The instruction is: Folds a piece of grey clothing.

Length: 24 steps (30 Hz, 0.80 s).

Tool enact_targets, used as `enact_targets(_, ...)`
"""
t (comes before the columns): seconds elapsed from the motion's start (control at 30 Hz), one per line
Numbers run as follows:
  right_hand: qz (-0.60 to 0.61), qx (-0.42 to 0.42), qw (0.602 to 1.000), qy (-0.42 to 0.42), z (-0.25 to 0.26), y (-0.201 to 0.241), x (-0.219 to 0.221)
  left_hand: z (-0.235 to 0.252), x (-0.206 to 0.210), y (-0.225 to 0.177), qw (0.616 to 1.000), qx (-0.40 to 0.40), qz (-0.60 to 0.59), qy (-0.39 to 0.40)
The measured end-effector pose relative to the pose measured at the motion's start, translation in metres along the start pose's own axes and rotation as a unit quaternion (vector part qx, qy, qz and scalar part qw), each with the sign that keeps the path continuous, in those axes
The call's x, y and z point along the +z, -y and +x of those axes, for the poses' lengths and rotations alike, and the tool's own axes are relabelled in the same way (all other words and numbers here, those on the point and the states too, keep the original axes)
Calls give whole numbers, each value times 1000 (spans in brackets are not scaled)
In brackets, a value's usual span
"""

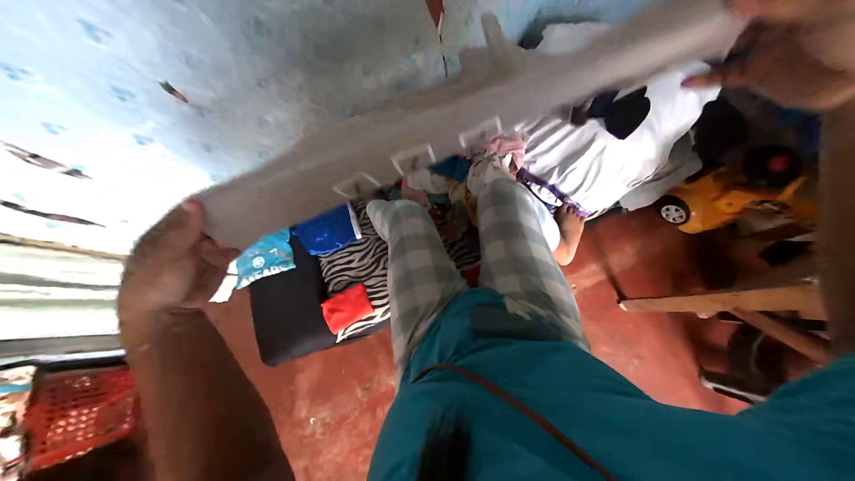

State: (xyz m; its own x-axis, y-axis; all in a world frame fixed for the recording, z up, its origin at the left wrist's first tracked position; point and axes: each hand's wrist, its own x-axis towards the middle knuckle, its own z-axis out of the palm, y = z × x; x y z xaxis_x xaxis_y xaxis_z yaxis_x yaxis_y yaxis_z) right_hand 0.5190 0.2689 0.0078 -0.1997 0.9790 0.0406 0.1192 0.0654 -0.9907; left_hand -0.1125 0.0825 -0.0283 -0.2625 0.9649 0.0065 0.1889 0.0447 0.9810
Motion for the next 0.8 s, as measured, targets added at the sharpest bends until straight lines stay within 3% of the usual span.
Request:
enact_targets(0.07,-71,92,993,-32,-48,-39,23,-27,10,52,997,-73,32,-20)
enact_targets(0.13,-140,209,967,27,-81,-99,35,-53,34,99,974,-203,98,-33)
enact_targets(0.2,-140,300,941,74,-101,-171,38,-70,52,142,938,-326,120,-16)
enact_targets(0.27,-120,354,924,76,-113,-211,46,-79,62,165,918,-382,105,-13)
enact_targets(0.33,-91,382,918,63,-116,-216,51,-82,62,166,919,-382,92,-25)
enact_targets(0.47,-70,325,941,65,-118,-199,35,-88,47,145,942,-310,127,-20)
enact_targets(0.6,-168,314,926,126,-133,-173,25,-104,40,135,937,-290,194,14)
enact_targets(0.7,-270,293,894,205,-135,-200,19,-103,46,157,906,-303,280,93)
enact_targets(0.8,-387,220,879,172,-106,-213,42,-87,72,168,923,-226,299,91)
